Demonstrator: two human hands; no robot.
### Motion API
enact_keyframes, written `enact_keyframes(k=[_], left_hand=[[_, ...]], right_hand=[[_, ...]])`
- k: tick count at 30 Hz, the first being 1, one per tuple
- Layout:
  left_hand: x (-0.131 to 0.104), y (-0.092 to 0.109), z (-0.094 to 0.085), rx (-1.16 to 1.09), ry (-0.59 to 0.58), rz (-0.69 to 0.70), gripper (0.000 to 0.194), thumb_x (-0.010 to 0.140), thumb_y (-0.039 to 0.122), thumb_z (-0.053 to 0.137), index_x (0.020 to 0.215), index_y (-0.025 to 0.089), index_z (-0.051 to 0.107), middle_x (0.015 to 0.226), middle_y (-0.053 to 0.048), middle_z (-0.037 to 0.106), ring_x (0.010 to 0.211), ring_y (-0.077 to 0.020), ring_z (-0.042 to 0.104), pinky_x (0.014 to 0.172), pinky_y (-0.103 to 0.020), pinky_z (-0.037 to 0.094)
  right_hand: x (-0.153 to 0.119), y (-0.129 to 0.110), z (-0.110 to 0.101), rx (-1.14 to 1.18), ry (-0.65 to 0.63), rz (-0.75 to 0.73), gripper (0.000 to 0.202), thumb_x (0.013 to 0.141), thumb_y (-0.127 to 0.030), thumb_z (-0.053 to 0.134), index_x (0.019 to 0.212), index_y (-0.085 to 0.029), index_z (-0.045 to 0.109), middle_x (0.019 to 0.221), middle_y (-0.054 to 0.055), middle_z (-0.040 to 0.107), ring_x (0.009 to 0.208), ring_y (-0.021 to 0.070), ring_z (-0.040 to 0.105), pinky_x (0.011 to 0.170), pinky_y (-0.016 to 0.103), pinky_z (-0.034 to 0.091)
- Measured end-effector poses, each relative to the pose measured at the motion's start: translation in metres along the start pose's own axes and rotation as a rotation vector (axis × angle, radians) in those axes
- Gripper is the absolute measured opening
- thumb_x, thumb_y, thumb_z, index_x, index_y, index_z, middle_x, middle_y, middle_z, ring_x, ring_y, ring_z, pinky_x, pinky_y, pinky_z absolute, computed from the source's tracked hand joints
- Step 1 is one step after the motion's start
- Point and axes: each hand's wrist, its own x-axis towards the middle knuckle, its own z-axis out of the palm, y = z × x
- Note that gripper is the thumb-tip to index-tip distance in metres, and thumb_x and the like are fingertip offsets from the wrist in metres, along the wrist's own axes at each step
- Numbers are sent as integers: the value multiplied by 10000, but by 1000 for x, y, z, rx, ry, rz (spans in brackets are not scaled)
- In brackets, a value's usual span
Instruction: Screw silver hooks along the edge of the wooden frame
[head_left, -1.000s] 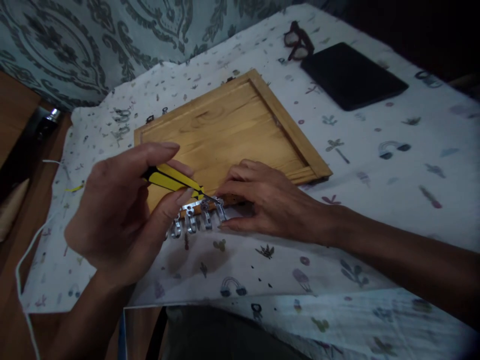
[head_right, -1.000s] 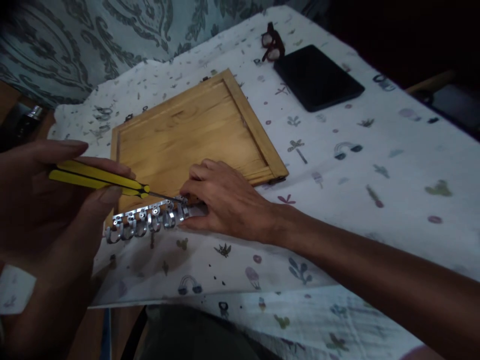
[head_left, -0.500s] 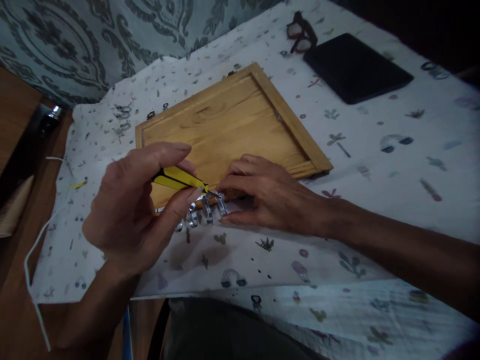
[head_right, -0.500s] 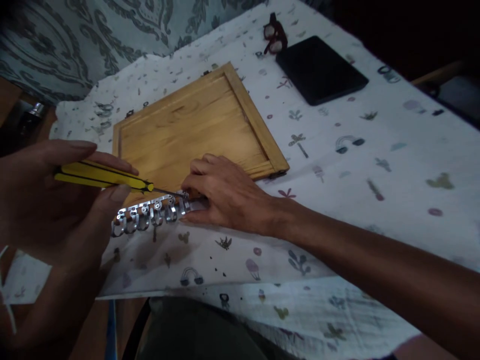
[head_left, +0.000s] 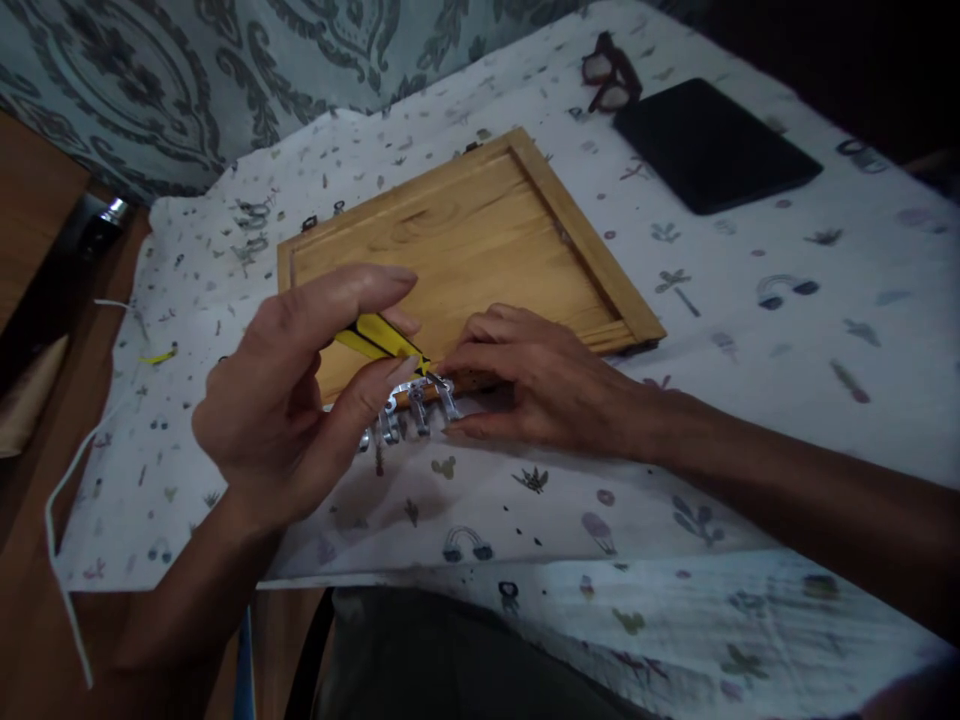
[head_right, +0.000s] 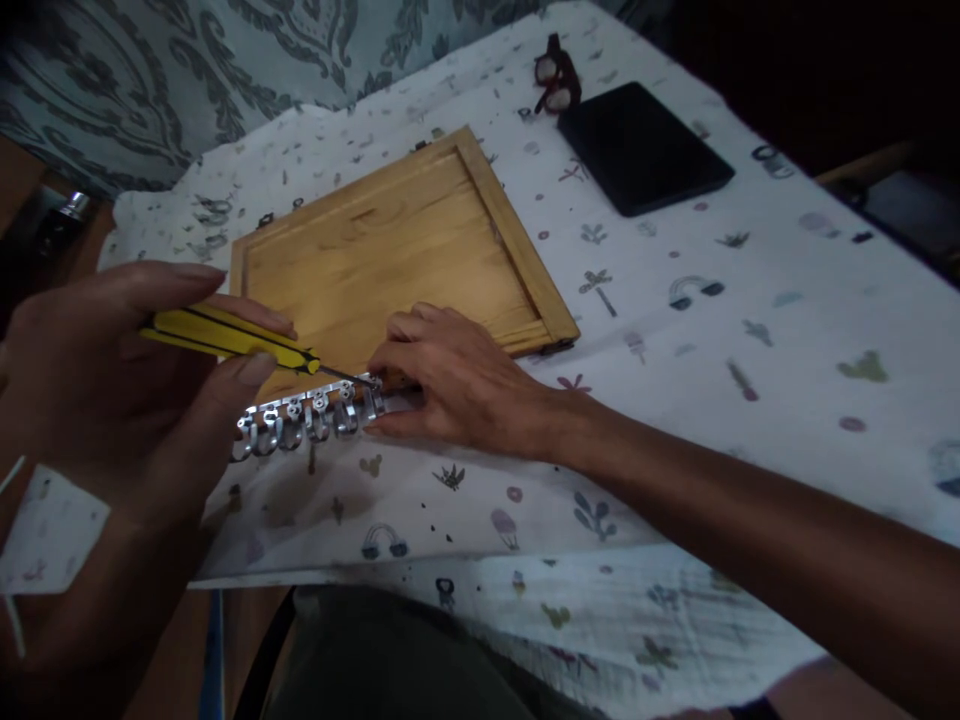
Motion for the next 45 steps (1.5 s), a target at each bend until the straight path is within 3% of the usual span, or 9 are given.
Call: enact_keyframes(k=[7,16,21,24,27,32,40,45], left_hand=[[0,-6,4,-90,33,40,498,893,181,767,1335,371,638,1232,76,718,1000,-227,775,878,-399,672],[-3,-6,5,-89,21,16,440,940,250,742,1343,377,620,1242,70,729,987,-228,783,837,-370,674],[-2,-8,1,-88,161,72,481,868,133,794,1307,290,677,1212,25,718,933,-190,776,796,-355,679],[-1,-11,-2,-78,227,21,449,886,141,773,1302,288,687,1286,30,659,928,-156,753,759,-351,673],[-1,-11,-2,-65,174,24,481,890,132,769,1325,311,669,1285,34,660,930,-161,751,757,-374,677],[-1,-5,3,-124,132,-7,481,870,124,777,1304,302,673,1005,20,742,845,-184,764,707,-375,683],[-4,-6,8,-102,140,2,481,856,153,801,1290,325,681,1169,8,733,883,-218,781,678,-364,694],[-4,-6,7,-84,127,21,519,855,125,787,1315,333,669,1210,24,714,939,-198,770,773,-374,707]], right_hand=[[1,-2,-1,9,-10,19,373,834,-455,804,1052,-155,768,899,66,622,872,229,543,744,345,385],[-1,1,2,1,1,-5,372,844,-453,795,1057,-149,761,906,70,625,868,232,548,741,349,393],[-1,2,1,-7,30,-32,371,850,-469,793,1028,-147,749,907,70,627,867,225,546,747,342,397],[-2,2,2,6,35,-32,363,857,-469,787,1024,-149,750,922,76,632,878,233,553,757,348,395],[-1,2,2,16,28,-24,375,860,-470,785,1038,-141,752,937,86,637,885,240,557,760,357,392],[-1,1,2,9,34,-14,345,861,-484,781,1003,-172,748,915,65,635,864,216,543,747,338,390],[0,1,1,19,7,15,371,850,-489,788,1025,-165,751,944,77,651,892,235,558,766,356,394],[-1,2,3,11,14,1,386,851,-507,782,1039,-172,746,943,75,651,896,230,553,774,355,392]])
